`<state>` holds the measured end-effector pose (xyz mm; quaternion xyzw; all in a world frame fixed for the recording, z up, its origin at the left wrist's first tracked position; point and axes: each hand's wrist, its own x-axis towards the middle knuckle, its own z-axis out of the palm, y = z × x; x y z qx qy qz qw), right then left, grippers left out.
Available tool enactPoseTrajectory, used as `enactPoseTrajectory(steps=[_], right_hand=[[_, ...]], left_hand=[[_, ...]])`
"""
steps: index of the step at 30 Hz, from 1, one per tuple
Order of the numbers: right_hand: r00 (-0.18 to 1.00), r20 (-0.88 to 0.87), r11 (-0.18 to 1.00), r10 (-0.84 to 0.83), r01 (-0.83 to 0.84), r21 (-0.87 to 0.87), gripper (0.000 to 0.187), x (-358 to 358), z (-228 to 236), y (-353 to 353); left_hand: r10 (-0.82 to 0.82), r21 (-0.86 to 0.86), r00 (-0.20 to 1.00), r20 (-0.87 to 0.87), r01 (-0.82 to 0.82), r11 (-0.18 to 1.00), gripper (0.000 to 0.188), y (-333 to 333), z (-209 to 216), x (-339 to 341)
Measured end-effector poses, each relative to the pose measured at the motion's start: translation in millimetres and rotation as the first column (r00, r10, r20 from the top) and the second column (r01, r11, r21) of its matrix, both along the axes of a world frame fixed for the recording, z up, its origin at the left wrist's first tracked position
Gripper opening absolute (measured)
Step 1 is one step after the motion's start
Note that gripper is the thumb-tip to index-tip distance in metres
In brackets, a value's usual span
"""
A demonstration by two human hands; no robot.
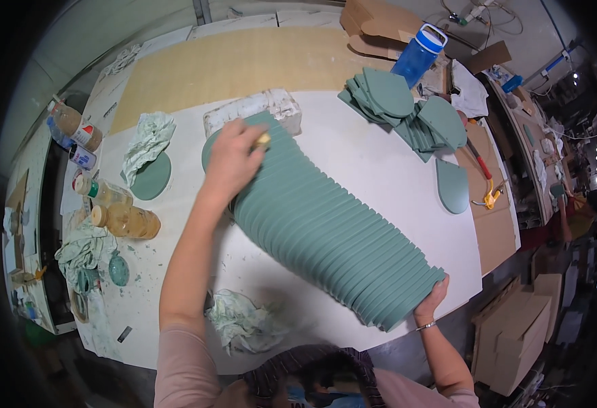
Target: The person wipes the edges and surfaces of a stack of green curved components using a sponge and a cloth.
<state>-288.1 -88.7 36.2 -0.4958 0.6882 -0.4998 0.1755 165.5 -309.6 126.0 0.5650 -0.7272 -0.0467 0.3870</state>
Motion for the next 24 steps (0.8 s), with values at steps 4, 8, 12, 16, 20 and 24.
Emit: enactPoseTrajectory(steps=[4, 8, 12, 16, 20, 24], right_hand=[[1.0, -0.004, 1.0, -0.003, 0.003, -0.017, 0.042, 5, 0, -1], [0.999, 0.044, 1.0, 0.024, -0.024, -0.008, 0.045, 1, -2, -1], [0.997, 0.071, 1.0, 0.012, -0.014, 0.019, 0.047, -7, -4, 2], [0.996, 0.087, 1.0, 0.014, -0.015, 0.006, 0.046, -4, -3, 0], [0.993, 0.114, 1.0, 0.017, -0.014, -0.021, 0.045, -3, -6, 0], [0.998, 0.06, 1.0, -0.022, 0.022, 0.008, 0.046, -1, -4, 0]], left_hand=[[-0.079, 0.024, 0.996, 0.038, 0.078, 0.997, 0.035, -24, -1, -33], [-0.04, 0.087, 0.992, 0.124, 0.029, 0.996, 0.033, -24, -3, -25], [0.033, 0.145, 0.979, 0.199, -0.063, 0.987, 0.031, -13, 6, -21], [-0.042, 0.075, 0.998, 0.054, 0.038, 0.996, 0.031, -12, 4, -42], [-0.135, 0.055, 0.986, 0.1, 0.13, 0.99, 0.032, -13, 2, -54], [-0.034, 0.095, 0.987, 0.158, 0.02, 0.995, 0.034, -12, 6, -43]])
